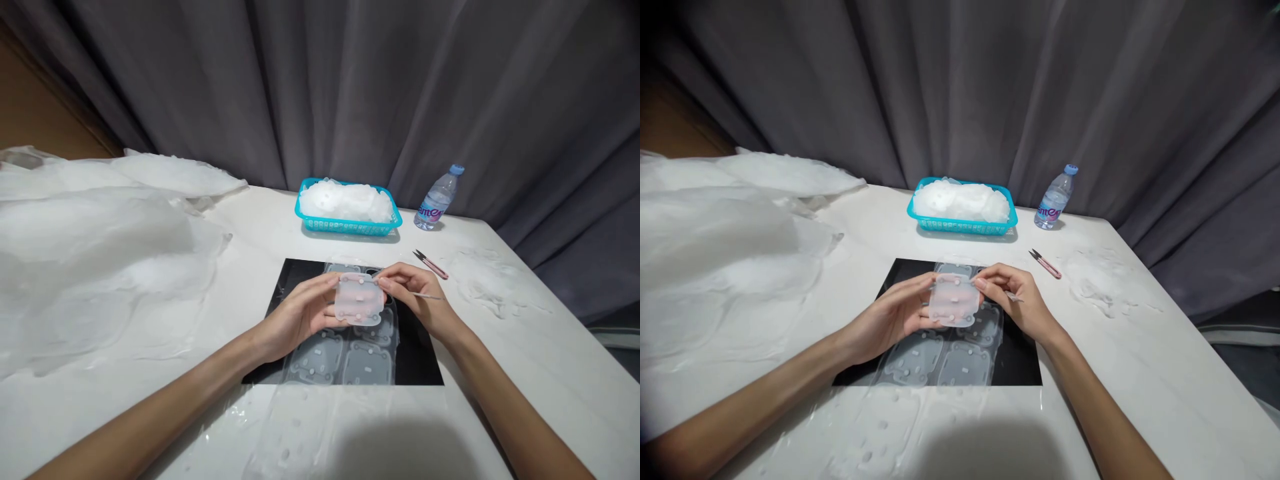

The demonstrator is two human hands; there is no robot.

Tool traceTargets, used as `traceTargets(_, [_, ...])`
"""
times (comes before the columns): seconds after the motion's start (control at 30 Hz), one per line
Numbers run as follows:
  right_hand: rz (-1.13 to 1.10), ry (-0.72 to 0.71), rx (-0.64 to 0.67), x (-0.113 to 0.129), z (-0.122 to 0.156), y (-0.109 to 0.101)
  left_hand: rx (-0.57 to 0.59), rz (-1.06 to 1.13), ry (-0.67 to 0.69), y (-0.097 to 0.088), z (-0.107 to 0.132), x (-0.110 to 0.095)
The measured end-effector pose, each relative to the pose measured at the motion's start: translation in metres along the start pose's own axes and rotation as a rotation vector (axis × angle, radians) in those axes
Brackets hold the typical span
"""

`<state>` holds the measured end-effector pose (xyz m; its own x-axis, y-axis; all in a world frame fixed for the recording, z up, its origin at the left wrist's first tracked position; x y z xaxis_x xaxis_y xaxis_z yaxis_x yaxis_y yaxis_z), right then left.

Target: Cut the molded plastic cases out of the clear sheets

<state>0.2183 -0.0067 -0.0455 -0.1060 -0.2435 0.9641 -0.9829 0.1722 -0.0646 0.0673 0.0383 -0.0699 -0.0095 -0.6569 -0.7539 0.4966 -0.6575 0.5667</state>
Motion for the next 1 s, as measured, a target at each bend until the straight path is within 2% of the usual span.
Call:
traceTargets(0.13, [0.043,-0.022,-0.014,-0.002,-0.001,-0.002,0.091,0.057,-0.014,0.007,0.000,0.000])
traceTargets(0.6, [0.113,-0.016,-0.026,-0.002,0.000,-0.003,0.175,0.179,-0.062,0.012,-0.002,0.011])
traceTargets(0.8, [0.080,-0.015,-0.029,-0.002,-0.001,-0.002,0.222,0.218,-0.055,0.017,0.000,0.009])
traceTargets(1.0, [0.119,-0.004,-0.038,-0.006,-0.001,-0.003,0.222,0.231,-0.061,0.023,0.004,0.005])
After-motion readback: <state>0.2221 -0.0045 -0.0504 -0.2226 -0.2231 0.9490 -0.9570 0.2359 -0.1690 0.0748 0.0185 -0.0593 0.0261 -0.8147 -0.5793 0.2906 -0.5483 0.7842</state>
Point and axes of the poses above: each hand's wrist, its own z-axis away from the middle knuckle, its own y-axis out of the palm, x = y × z, the point moved 10 cm from there along -z, towards the middle knuckle, and after that the axes turned 9 degrees about -y, right-handed, at the moved point
